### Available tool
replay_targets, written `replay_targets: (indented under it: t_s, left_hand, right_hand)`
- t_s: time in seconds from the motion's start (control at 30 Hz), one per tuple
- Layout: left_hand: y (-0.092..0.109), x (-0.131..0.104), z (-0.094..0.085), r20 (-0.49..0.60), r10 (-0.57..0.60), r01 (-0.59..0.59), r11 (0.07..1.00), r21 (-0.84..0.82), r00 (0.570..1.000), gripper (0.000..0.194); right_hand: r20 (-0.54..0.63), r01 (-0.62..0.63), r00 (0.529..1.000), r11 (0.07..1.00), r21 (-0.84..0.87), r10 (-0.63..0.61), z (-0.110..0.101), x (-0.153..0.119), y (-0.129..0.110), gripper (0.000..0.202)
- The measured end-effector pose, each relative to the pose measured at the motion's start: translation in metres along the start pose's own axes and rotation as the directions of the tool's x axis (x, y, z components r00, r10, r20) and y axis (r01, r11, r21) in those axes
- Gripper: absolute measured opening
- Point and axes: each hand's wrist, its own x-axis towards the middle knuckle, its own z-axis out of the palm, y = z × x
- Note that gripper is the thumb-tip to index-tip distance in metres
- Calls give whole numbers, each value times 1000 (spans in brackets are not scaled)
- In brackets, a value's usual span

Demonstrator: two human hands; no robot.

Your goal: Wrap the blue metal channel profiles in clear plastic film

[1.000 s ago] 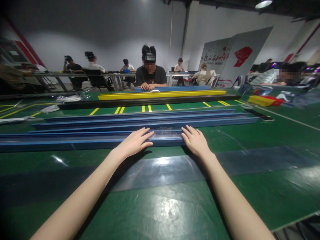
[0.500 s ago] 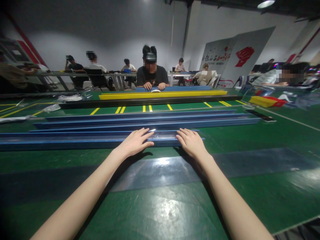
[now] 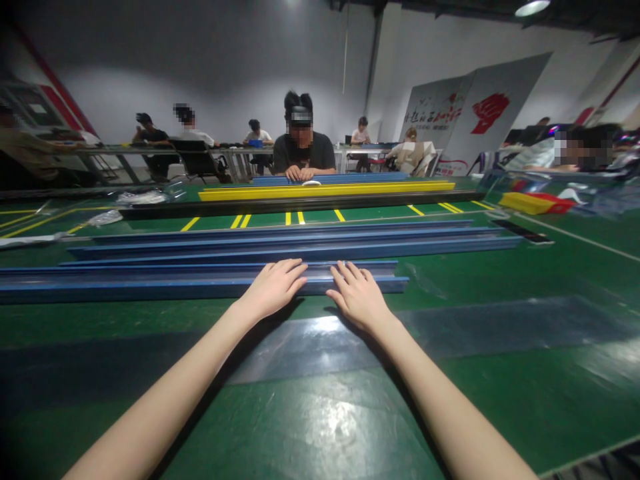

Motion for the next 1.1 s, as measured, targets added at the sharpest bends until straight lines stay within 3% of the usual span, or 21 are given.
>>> replay_targets:
  t_s: [0.2, 0.4, 0.67, 0.83, 1.1]
  left_hand:
    - [-1, 0, -1, 28, -16, 17, 1000, -17, 999, 38]
    - [-8, 0, -14, 60, -99, 95, 994, 62, 993, 38]
    - [-15, -1, -20, 32, -263, 256, 956, 144, 964, 40]
    - [-12, -1, -17, -15, -242, 242, 958, 157, 970, 41]
    - [6, 0, -8, 25, 0, 1, 1000, -30, 1000, 39]
  right_hand:
    - [-36, -15, 999, 999, 33, 16, -4, -1, 9, 50]
    - [-90, -157, 984, 988, 13, 157, -11, -1, 27, 43]
    - [-30, -321, 947, 946, -38, 320, -17, -1, 33, 45]
    - [-2, -252, 968, 968, -13, 252, -14, 0, 24, 46]
    - [-36, -7, 999, 996, 88, 10, -3, 0, 4, 50]
